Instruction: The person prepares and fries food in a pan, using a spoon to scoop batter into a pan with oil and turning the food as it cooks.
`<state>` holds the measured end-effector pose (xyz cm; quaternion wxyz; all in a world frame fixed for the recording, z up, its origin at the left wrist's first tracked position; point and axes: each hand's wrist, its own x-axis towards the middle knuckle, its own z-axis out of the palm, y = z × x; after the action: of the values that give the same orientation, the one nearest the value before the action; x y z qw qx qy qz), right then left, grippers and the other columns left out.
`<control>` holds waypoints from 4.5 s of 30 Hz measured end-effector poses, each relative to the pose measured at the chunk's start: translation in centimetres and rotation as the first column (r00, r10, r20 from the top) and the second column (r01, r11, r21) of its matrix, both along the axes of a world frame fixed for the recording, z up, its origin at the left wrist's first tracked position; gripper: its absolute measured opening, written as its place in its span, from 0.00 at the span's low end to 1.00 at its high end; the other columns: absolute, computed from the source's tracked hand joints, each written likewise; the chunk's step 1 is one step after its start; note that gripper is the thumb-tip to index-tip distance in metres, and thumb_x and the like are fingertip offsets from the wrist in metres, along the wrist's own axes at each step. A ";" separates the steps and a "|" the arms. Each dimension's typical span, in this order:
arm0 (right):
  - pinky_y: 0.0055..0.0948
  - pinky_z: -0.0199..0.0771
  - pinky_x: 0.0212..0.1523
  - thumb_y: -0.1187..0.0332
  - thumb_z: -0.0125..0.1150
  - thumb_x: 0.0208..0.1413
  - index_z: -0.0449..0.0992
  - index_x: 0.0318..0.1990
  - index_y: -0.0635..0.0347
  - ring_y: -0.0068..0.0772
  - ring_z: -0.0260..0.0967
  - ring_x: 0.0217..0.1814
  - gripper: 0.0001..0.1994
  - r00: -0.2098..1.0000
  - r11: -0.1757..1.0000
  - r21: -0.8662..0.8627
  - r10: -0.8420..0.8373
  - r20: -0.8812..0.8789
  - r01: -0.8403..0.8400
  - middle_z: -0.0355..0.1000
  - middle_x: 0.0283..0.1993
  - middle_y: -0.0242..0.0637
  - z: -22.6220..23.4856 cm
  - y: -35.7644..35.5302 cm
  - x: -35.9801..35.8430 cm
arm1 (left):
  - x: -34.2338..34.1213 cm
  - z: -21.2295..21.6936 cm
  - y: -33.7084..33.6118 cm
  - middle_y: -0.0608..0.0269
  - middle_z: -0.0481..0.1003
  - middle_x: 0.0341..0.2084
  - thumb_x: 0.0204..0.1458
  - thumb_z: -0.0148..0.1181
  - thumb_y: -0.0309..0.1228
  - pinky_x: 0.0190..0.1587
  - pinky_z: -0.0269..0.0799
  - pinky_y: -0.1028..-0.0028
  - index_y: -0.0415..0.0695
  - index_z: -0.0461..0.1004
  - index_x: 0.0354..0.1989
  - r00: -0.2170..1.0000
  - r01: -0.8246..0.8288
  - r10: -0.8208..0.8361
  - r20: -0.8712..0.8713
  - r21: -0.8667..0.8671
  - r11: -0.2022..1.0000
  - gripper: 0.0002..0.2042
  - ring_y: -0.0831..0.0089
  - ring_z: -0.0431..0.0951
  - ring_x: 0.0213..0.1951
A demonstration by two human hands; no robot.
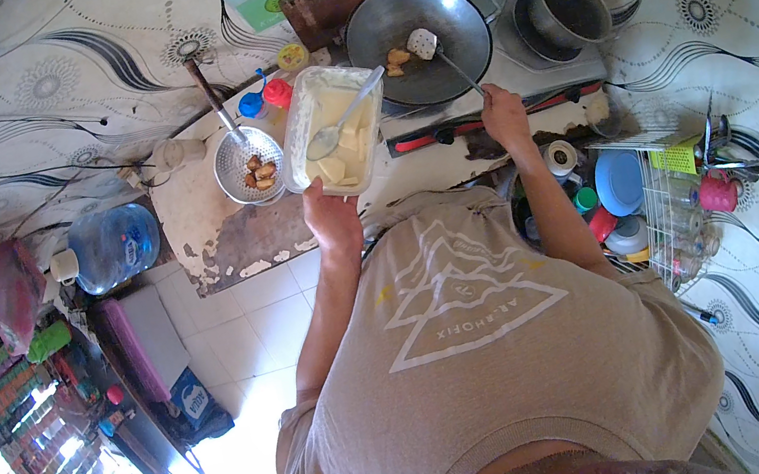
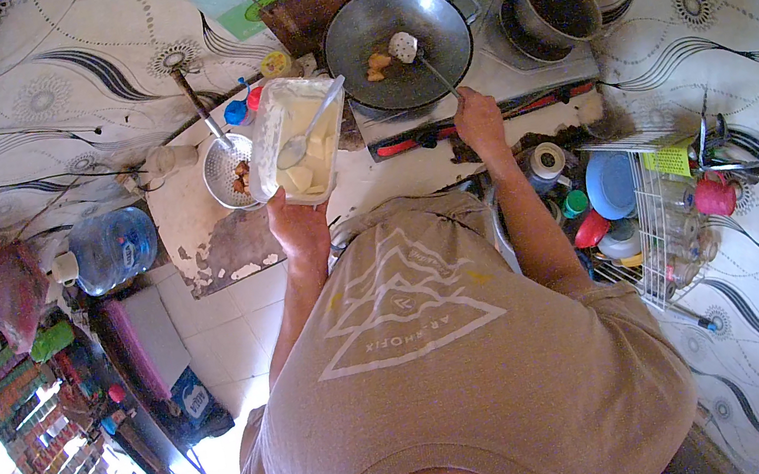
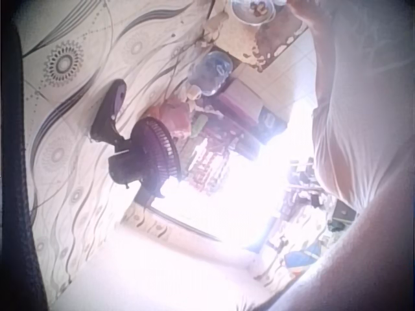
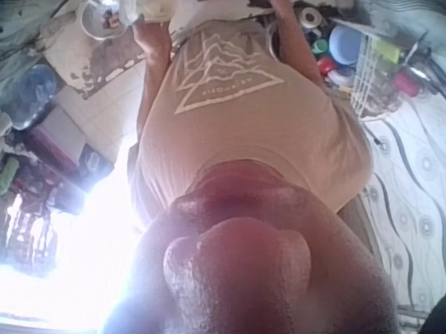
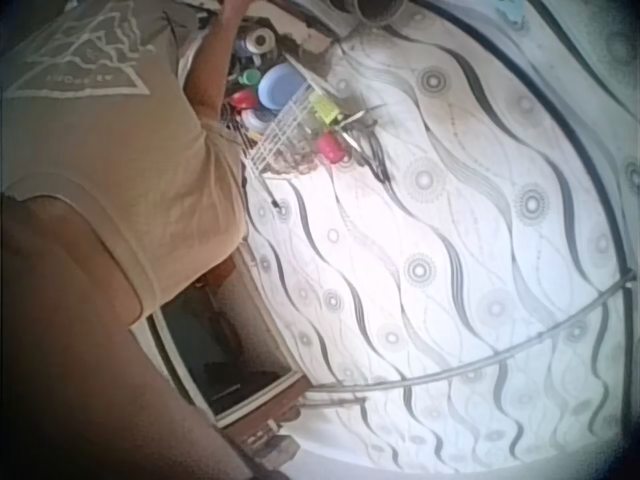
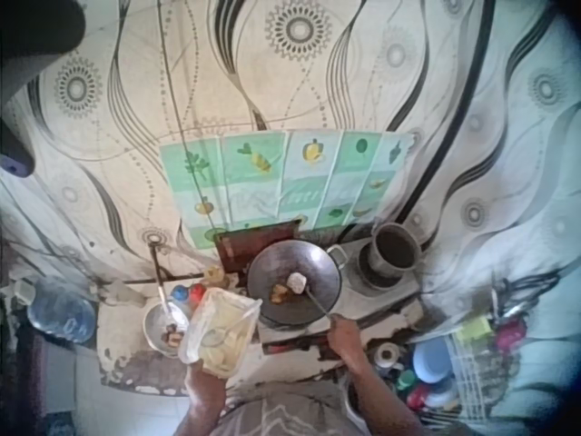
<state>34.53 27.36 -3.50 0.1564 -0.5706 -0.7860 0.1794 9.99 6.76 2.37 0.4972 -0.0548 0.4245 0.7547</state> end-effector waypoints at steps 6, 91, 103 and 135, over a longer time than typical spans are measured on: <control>0.44 0.72 0.45 0.70 0.50 0.58 0.78 0.45 0.61 0.58 0.73 0.42 0.12 0.990 0.990 -0.133 -0.071 -0.119 0.055 0.74 0.38 0.57 0.2 0.0 0.0 | -0.1 0.0 -0.2 0.58 0.64 0.59 0.54 0.50 0.39 0.62 0.60 0.57 0.43 0.59 0.62 0.999 -0.026 0.026 0.032 0.006 1.000 0.27 0.63 0.64 0.60; 0.47 0.74 0.35 0.69 0.56 0.52 0.80 0.42 0.54 0.53 0.73 0.33 0.11 0.999 0.989 0.139 0.050 0.015 -0.051 0.74 0.31 0.48 2.7 -1.0 0.8 | 0.0 -0.4 0.0 0.58 0.65 0.57 0.53 0.51 0.40 0.60 0.62 0.59 0.42 0.60 0.61 0.999 -0.038 0.039 0.019 -0.052 0.998 0.27 0.63 0.65 0.58; 0.50 0.76 0.35 0.68 0.54 0.54 0.79 0.44 0.54 0.55 0.74 0.34 0.12 0.993 0.997 0.068 0.014 0.116 -0.022 0.75 0.31 0.51 1.9 0.3 0.4 | -0.1 -0.7 -0.2 0.58 0.66 0.56 0.53 0.51 0.40 0.60 0.61 0.59 0.43 0.61 0.60 0.999 -0.050 0.052 0.017 -0.064 0.997 0.27 0.64 0.65 0.58; 0.50 0.74 0.40 0.64 0.49 0.59 0.79 0.43 0.56 0.55 0.74 0.38 0.13 0.994 0.998 0.068 0.004 0.110 -0.012 0.77 0.36 0.48 1.9 2.7 0.5 | -0.3 -0.8 -0.4 0.57 0.65 0.57 0.53 0.49 0.39 0.59 0.60 0.56 0.42 0.61 0.60 0.998 -0.061 0.062 0.026 -0.051 0.997 0.26 0.62 0.64 0.59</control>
<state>35.08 30.03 -1.60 0.1317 -0.5707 -0.8014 0.1212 9.72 6.34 1.53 0.4780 -0.0909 0.4345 0.7579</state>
